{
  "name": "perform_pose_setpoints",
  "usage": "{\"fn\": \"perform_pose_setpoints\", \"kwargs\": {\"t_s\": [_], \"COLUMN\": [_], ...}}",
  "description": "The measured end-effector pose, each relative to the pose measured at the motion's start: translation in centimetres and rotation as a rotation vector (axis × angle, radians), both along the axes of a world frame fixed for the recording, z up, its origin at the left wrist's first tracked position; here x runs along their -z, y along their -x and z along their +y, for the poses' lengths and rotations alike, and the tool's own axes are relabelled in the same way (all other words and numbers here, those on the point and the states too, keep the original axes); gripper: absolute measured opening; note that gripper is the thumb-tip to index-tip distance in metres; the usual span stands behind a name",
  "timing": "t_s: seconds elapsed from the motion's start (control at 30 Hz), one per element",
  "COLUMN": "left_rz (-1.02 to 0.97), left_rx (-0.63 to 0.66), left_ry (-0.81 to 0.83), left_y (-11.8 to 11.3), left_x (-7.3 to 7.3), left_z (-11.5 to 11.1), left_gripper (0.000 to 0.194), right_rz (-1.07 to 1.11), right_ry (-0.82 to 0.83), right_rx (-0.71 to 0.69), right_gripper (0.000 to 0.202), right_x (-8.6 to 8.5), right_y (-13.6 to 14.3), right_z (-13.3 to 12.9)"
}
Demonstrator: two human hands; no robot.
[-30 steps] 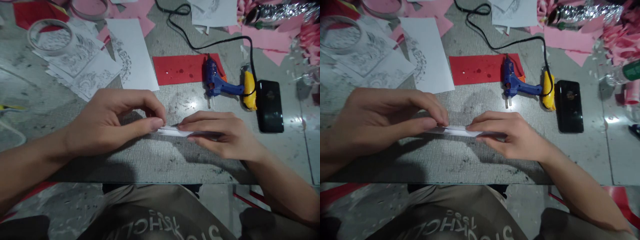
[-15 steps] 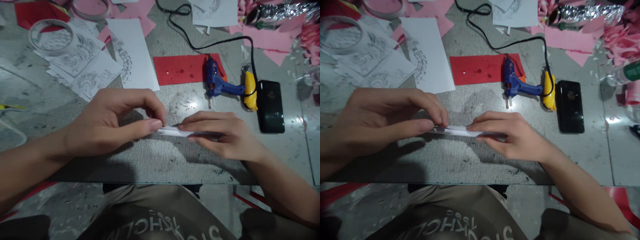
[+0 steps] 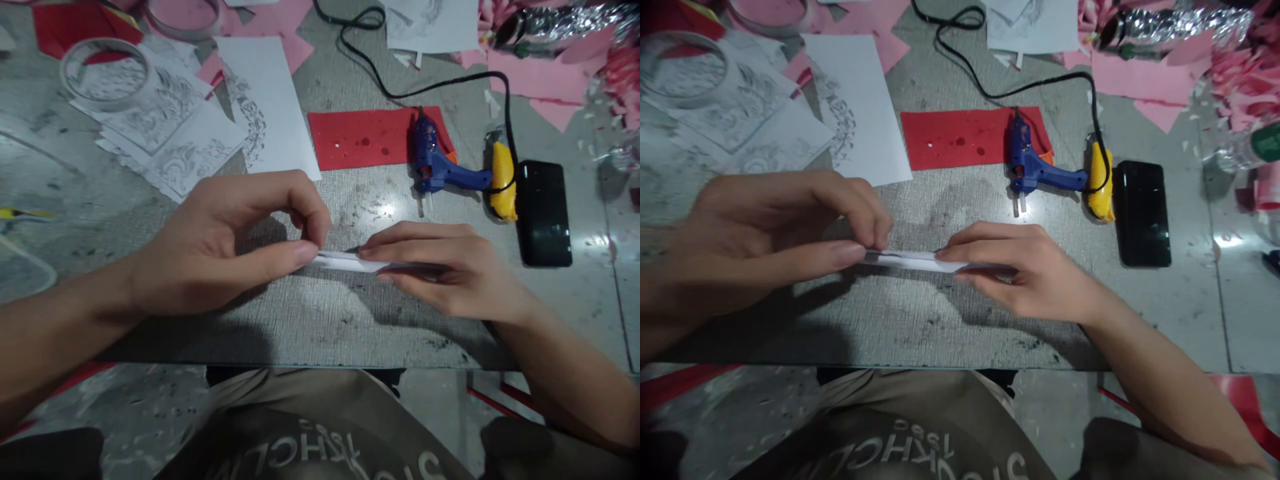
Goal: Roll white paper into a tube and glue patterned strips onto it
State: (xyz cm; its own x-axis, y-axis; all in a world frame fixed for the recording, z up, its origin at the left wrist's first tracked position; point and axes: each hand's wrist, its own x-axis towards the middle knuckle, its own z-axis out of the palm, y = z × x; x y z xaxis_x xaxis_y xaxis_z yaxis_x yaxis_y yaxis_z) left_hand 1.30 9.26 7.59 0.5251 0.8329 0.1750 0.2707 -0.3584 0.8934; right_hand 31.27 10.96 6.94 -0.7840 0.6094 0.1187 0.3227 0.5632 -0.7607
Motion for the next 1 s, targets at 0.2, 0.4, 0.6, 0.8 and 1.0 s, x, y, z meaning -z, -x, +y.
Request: {"fn": "perform_pose_setpoints", "kwargs": {"t_s": [0.2,0.4,0.6,0.8,1.0], "left_rz": [0.010,0.007,0.000,-0.011,-0.018], "left_rx": [0.053,0.056,0.022,0.044,0.048], "left_ry": [-0.038,-0.034,0.000,-0.018,-0.005], "left_y": [0.32,0.30,0.09,0.08,0.15], "left_x": [0.44,0.33,0.19,0.28,0.30], "left_z": [0.62,0.55,0.46,0.54,0.46], "left_gripper": [0.012,0.012,0.011,0.008,0.007], "right_rz": [0.001,-0.009,-0.007,-0.007,0.006], "right_ry": [-0.003,0.002,0.004,0.007,0.013], "right_rx": [-0.001,0.004,0.002,0.002,-0.001], "right_gripper": [0.026,0.025,0.026,0.026,0.027], "right_x": [0.03,-0.09,-0.07,-0.09,-0.04], "right_y": [-0.02,0.03,0.00,0.03,0.03], "right_z": [0.00,-0.05,-0.01,-0.03,0.00]}}
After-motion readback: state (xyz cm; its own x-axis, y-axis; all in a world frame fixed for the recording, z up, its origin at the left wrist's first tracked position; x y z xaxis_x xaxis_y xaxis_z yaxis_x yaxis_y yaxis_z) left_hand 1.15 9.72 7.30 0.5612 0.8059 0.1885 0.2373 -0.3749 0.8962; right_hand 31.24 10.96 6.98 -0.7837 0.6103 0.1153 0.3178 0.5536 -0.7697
